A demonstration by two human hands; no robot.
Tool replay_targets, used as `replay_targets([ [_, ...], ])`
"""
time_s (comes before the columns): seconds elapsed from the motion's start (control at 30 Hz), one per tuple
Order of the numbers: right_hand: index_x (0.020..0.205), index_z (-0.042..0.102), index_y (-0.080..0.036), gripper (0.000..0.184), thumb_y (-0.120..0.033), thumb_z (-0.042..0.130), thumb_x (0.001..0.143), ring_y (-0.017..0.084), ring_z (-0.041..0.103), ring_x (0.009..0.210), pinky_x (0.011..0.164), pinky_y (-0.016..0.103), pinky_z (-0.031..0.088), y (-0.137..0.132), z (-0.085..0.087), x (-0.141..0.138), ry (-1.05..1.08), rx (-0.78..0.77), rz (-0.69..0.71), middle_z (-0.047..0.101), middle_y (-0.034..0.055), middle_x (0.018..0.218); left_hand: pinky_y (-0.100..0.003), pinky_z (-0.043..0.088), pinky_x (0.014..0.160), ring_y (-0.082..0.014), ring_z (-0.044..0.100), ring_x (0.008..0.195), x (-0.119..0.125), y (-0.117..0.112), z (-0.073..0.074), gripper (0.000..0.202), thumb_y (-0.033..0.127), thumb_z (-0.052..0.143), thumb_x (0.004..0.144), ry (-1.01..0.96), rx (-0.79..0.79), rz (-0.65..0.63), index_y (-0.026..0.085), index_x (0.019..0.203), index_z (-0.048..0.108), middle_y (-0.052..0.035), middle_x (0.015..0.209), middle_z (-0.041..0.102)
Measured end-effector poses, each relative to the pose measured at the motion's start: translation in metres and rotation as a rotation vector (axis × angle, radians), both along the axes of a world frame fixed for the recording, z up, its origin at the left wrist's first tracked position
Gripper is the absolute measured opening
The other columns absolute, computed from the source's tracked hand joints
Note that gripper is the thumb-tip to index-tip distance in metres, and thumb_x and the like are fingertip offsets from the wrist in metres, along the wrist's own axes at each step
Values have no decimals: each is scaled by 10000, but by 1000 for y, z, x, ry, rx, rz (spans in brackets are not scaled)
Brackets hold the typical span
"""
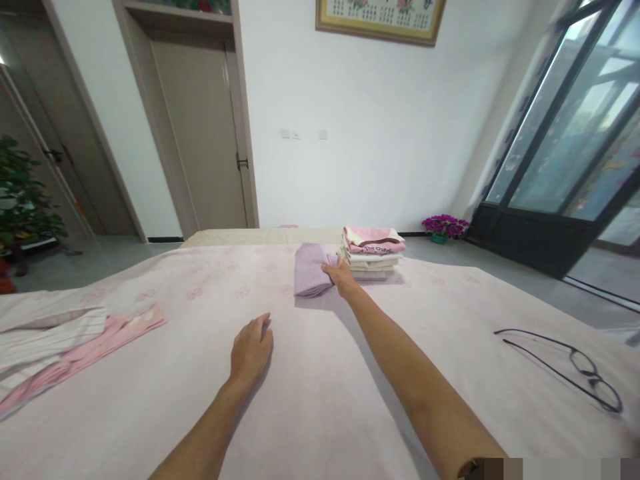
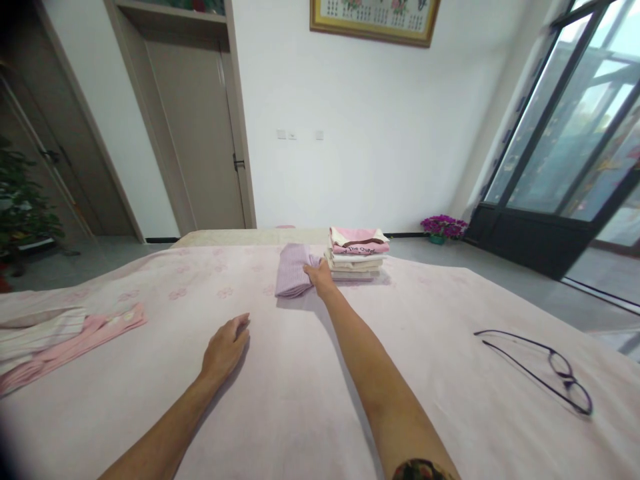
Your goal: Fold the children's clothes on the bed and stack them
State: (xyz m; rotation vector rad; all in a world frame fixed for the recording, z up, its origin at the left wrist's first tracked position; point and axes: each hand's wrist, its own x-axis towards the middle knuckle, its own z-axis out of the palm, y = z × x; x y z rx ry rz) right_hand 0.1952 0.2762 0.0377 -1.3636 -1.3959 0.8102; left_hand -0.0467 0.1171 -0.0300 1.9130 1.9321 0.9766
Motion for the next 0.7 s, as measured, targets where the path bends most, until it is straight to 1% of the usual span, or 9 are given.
replay_targets([
  [0.1, 1246, 496, -126, 519, -322, 576, 773, 198, 600, 1058, 861, 294, 475, 28, 2, -8, -84, 14, -86, 649, 108, 1176, -393, 382, 1060, -228, 578, 1189, 2, 2, 1, 406, 195, 447, 888, 9, 14, -3, 170, 1271, 577, -108, 1276, 648],
  [0.17, 1261, 485, -130, 522, -323, 573, 784, 191, 600, 1059, 875, 286, 465, 43, 0, -10, -153, 12, -112, 640, 104, 1192, -393, 377, 1058, -228, 578, 1181, 3, 3, 2, 405, 184, 444, 886, 14, 12, -8, 170, 1268, 576, -109, 1266, 650],
  [0.23, 1268, 483, -146, 527, -310, 591, 780, 202, 601, 1065, 889, 294, 458, 55, -5, -8, -232, 0, -129, 640, 103, 1187, -399, 371, 1059, -231, 573, 1182, 4, 4, 3, 400, 185, 441, 888, 20, 6, -19, 170, 1263, 578, -109, 1267, 646],
  [0.33, 1274, 486, -146, 550, -272, 635, 760, 249, 595, 1091, 927, 329, 445, 68, -17, -1, -356, -25, -153, 637, 142, 1186, -405, 357, 1067, -238, 556, 1195, 5, 5, 3, 396, 194, 436, 891, 29, 6, -41, 161, 1258, 581, -113, 1271, 637],
  [0.47, 1339, 442, -99, 591, -272, 620, 803, 296, 565, 1168, 990, 363, 415, 77, -28, 11, -503, -41, -171, 605, 201, 1239, -397, 348, 1072, -235, 540, 1208, 7, 7, 2, 401, 205, 423, 893, 39, 10, -48, 163, 1261, 578, -111, 1273, 630],
  [0.53, 1412, 372, -65, 669, -276, 611, 824, 319, 535, 1219, 1018, 380, 396, 78, -31, 13, -559, -43, -173, 573, 231, 1290, -388, 349, 1070, -230, 538, 1208, 7, 9, 2, 407, 208, 424, 892, 50, 3, -47, 169, 1266, 579, -107, 1275, 628],
  [0.6, 1480, 271, -29, 743, -254, 587, 846, 331, 493, 1274, 1046, 391, 370, 76, -31, 11, -639, -31, -182, 520, 264, 1357, -379, 346, 1069, -224, 539, 1204, 8, 10, 2, 413, 202, 426, 888, 64, -3, -46, 172, 1270, 580, -104, 1274, 629],
  [0.67, 1515, 207, -12, 743, -204, 531, 874, 328, 438, 1333, 1079, 397, 336, 71, -31, 5, -797, 21, -211, 449, 279, 1435, -373, 344, 1068, -217, 539, 1201, 9, 10, 3, 417, 192, 425, 885, 76, -8, -42, 174, 1271, 583, -100, 1273, 630],
  [0.7, 1518, 215, -14, 711, -175, 496, 885, 325, 407, 1360, 1097, 408, 313, 68, -32, 1, -901, 65, -223, 416, 276, 1469, -372, 343, 1068, -215, 538, 1203, 9, 10, 4, 416, 188, 423, 885, 79, -10, -41, 176, 1269, 584, -98, 1273, 630],
])
